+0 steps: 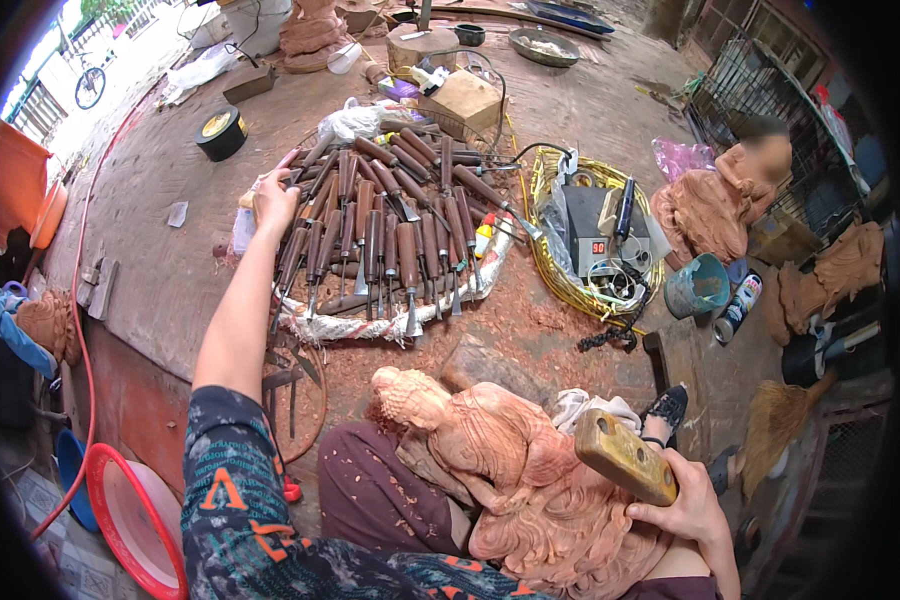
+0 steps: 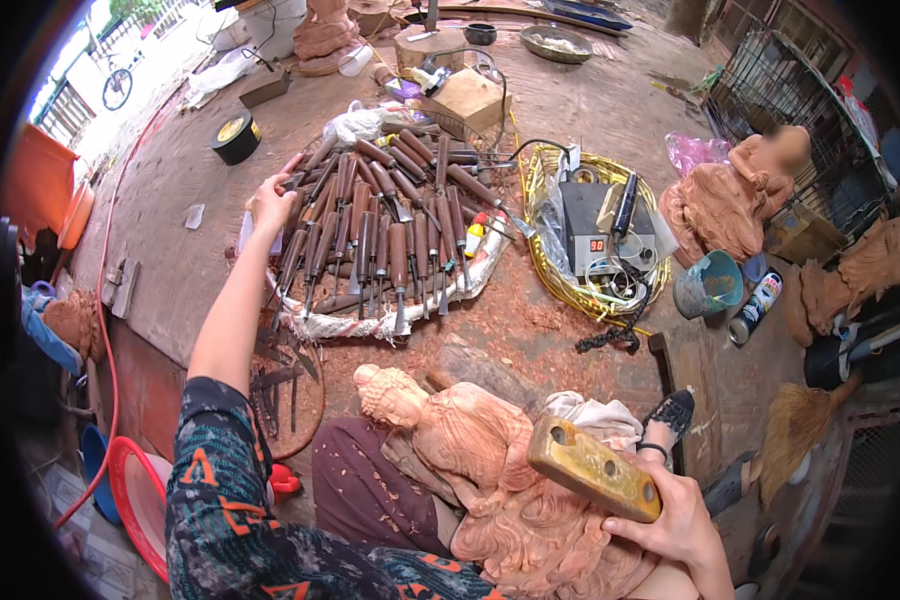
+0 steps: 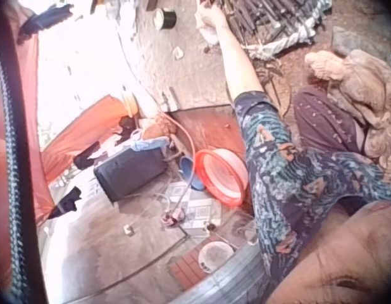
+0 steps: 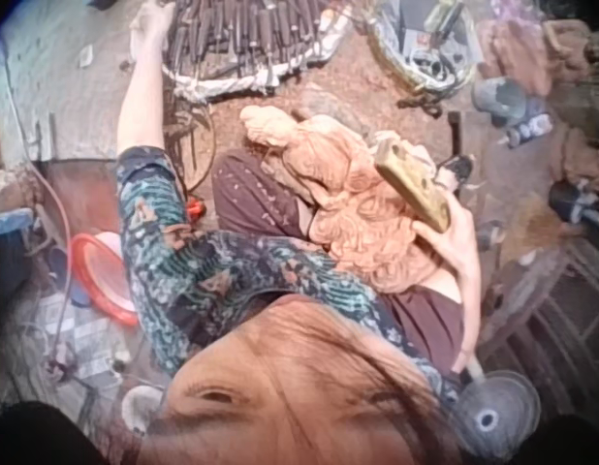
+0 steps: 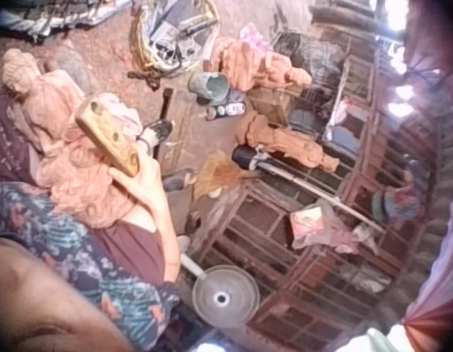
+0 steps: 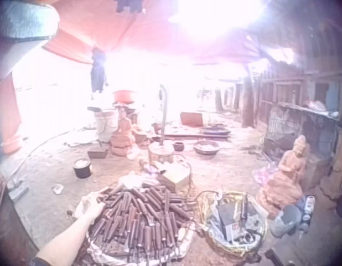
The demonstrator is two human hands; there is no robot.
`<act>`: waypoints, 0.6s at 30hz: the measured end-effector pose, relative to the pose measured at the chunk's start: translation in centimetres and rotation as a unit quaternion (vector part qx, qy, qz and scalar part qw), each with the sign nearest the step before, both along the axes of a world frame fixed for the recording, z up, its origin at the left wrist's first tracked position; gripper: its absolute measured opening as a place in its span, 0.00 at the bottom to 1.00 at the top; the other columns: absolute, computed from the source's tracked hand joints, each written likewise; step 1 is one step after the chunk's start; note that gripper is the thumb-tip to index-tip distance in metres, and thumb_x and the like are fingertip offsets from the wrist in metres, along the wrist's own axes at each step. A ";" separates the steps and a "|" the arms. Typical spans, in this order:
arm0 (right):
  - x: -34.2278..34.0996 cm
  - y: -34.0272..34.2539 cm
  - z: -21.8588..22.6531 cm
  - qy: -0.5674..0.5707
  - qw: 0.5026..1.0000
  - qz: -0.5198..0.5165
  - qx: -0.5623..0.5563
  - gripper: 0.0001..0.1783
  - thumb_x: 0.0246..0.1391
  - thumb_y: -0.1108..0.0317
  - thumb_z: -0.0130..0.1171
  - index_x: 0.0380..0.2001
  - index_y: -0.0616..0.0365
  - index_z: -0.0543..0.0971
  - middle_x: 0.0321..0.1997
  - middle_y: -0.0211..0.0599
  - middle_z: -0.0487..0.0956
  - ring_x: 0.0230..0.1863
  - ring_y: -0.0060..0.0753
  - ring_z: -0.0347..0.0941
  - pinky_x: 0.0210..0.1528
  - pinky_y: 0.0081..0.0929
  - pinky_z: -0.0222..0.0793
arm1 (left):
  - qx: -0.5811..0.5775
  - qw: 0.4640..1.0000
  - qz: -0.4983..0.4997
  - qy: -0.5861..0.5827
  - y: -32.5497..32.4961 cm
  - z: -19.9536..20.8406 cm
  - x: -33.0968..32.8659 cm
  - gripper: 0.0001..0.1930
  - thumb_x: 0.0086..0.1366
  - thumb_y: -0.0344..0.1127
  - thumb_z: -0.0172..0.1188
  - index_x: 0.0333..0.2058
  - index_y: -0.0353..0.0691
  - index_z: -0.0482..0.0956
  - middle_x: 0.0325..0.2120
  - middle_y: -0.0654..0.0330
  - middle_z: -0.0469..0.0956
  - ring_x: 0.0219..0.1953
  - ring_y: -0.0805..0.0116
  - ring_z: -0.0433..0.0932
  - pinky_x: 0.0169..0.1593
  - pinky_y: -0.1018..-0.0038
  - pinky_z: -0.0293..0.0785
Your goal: The person carves a wooden Buddha statue using a chisel and a wooden mallet. They repeatedly strike the chisel to shape the wood, occasionally pausing to select a different chisel from a nearby collection.
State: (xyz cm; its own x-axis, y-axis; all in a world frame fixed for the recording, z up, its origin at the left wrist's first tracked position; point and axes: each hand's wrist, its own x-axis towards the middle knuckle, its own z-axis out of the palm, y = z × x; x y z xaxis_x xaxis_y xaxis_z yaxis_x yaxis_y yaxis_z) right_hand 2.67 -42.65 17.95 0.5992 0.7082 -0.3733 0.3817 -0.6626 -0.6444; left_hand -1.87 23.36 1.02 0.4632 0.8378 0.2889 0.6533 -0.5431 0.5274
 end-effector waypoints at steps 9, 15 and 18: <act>0.0 -0.1 -0.2 -0.002 1.000 -0.008 0.008 0.39 0.36 0.52 0.77 0.47 0.66 0.74 0.31 0.44 0.80 0.35 0.39 0.80 0.40 0.29 0.72 | -0.206 0.961 -0.175 -0.050 -13.2 1.9 0.8 0.09 0.66 0.34 0.55 0.39 0.38 0.83 0.22 0.59 0.82 0.26 0.76 0.80 0.31 0.77 0.75; -0.2 0.0 -0.2 0.012 1.000 -0.026 0.010 0.37 0.35 0.54 0.78 0.43 0.67 0.74 0.31 0.42 0.79 0.34 0.30 0.79 0.39 0.27 0.71 | -0.026 0.923 -0.383 0.037 -18.4 0.2 1.2 0.14 0.61 0.32 0.59 0.46 0.40 0.80 0.41 0.53 0.80 0.45 0.59 0.78 0.49 0.68 0.74; -0.2 -0.1 -0.2 0.016 0.999 -0.032 0.010 0.35 0.35 0.54 0.78 0.41 0.67 0.74 0.30 0.42 0.79 0.33 0.29 0.78 0.39 0.26 0.71 | 0.088 0.897 -0.415 0.125 -19.0 -1.0 0.7 0.19 0.58 0.37 0.64 0.49 0.45 0.79 0.54 0.57 0.73 0.55 0.56 0.71 0.57 0.63 0.68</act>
State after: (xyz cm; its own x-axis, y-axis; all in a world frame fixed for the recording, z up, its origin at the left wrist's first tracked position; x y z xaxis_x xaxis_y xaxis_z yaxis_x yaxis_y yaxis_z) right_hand 2.49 -42.70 17.74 0.6310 0.6771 -0.3786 0.3187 -0.6712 -0.6693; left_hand -1.19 4.32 0.04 0.9749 0.1269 0.1831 0.0721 -0.9574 0.2796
